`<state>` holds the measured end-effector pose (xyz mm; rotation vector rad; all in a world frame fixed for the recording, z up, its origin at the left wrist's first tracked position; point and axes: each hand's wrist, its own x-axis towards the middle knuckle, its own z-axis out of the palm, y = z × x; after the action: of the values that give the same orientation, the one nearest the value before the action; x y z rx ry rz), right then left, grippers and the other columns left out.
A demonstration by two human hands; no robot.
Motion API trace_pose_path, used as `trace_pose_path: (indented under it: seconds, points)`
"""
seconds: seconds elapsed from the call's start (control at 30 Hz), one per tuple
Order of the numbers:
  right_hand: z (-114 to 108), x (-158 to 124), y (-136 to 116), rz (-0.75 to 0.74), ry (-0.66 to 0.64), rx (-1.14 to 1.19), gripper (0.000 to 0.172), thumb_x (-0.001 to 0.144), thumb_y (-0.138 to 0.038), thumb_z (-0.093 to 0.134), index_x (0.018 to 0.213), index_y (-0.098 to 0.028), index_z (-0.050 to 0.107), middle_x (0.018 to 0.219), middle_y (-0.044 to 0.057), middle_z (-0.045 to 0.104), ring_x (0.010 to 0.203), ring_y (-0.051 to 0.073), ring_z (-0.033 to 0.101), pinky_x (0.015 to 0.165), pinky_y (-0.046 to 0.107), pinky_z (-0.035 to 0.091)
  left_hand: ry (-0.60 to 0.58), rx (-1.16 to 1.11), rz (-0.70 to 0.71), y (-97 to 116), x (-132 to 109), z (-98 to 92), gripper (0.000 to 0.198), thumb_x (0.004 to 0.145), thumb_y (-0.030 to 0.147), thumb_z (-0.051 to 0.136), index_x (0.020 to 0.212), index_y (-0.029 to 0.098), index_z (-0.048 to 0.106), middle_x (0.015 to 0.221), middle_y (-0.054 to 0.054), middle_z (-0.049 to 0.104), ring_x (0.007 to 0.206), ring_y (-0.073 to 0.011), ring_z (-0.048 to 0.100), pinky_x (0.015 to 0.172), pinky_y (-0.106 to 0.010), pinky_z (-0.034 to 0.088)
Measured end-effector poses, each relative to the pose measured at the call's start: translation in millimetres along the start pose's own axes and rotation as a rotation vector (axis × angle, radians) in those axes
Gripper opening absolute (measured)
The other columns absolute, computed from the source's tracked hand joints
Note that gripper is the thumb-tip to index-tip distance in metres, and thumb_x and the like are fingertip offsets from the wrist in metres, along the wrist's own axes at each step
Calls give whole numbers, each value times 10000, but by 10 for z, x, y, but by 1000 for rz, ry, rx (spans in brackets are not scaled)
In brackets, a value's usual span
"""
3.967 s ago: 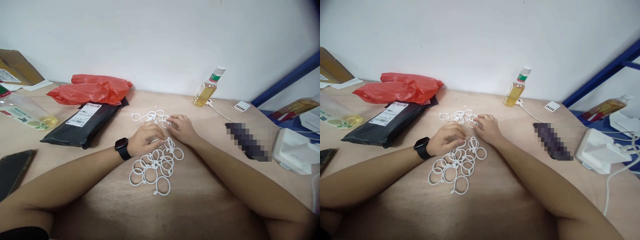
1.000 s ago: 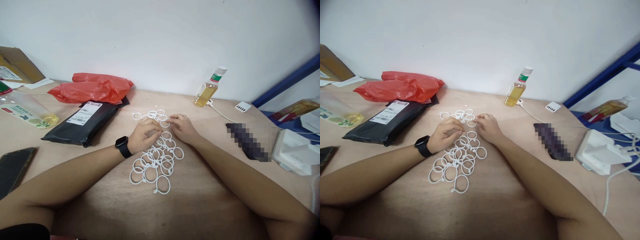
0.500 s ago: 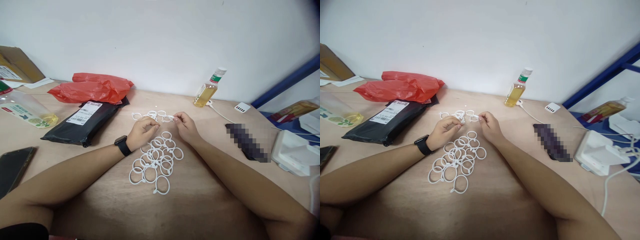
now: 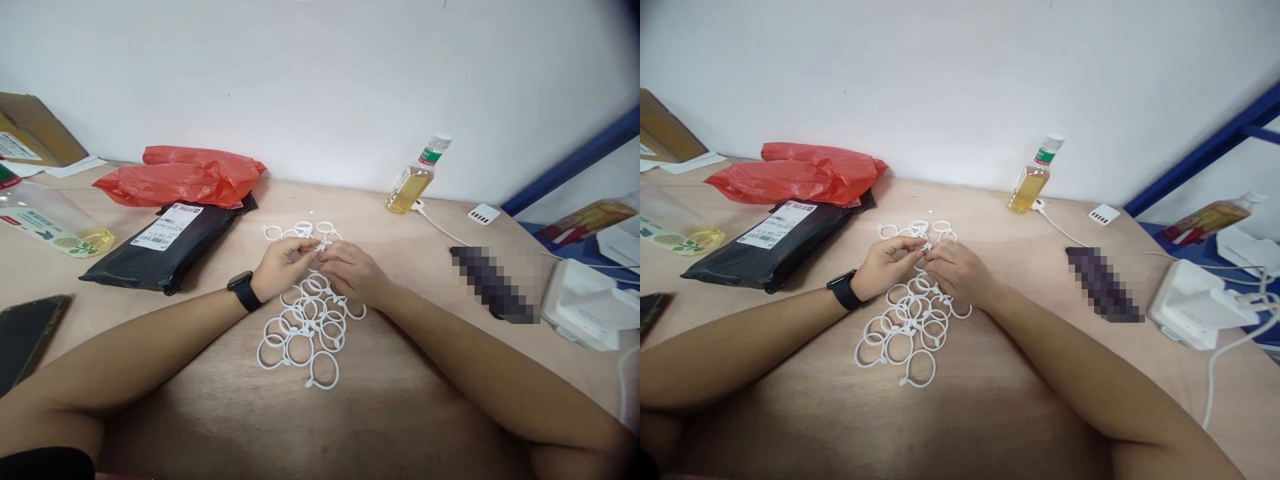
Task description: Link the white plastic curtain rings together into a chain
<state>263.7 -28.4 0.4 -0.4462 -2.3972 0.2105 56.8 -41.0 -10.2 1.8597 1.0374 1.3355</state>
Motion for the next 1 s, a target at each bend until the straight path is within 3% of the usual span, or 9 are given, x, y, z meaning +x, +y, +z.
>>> trace_pose_path:
  seconds: [0.1,0.2,0.3,0.4,0.53,0.77,1.0]
  points:
    - [-24,-24,-15,68,128,-11,193,935,-243,536,1073,-273,667,1129,84,667,1071,224,625,927,426,529,17,15,26,43,1,-6,186,866,291,669,977,155,730,949,-73,767,844,-173,719,805,-306,596]
    - [-39,-37,-19,170,236,18,214,933,-253,553,1120,-255,657,1051,83,688,977,215,649,860,396,545,3,49,78,83,-3,-24,135,869,270,667,926,164,727,895,-52,767,807,-157,714,771,-284,588]
    - [-32,-31,0,270,207,107,224,941,-296,565,1139,-247,657,943,48,715,837,180,665,774,344,551,-65,80,148,107,-9,-41,120,884,252,651,934,177,730,909,-49,767,813,-150,712,775,-277,574]
    - [-21,-16,8,313,173,175,174,944,-317,577,1055,-248,691,935,31,737,831,163,679,773,318,545,-112,103,198,124,-10,-49,121,895,244,634,933,189,734,900,-48,767,799,-147,710,760,-275,566]
    - [-16,1,-29,327,202,196,123,928,-316,610,925,-246,711,878,16,748,800,158,686,751,304,538,-108,101,233,153,3,-48,105,869,265,679,908,186,736,894,-61,767,814,-160,713,774,-291,561]
    - [0,8,-98,342,234,181,124,907,-330,642,869,-229,702,818,15,743,742,156,676,703,290,530,-108,79,325,179,26,-45,97,880,270,679,875,186,728,871,-61,766,824,-157,708,788,-293,556]
    - [61,67,-161,450,296,185,123,878,-303,669,796,-214,693,743,3,720,662,148,651,656,282,514,-75,102,236,167,-2,-36,138,896,273,644,842,167,713,837,-56,755,771,-147,693,729,-265,534]
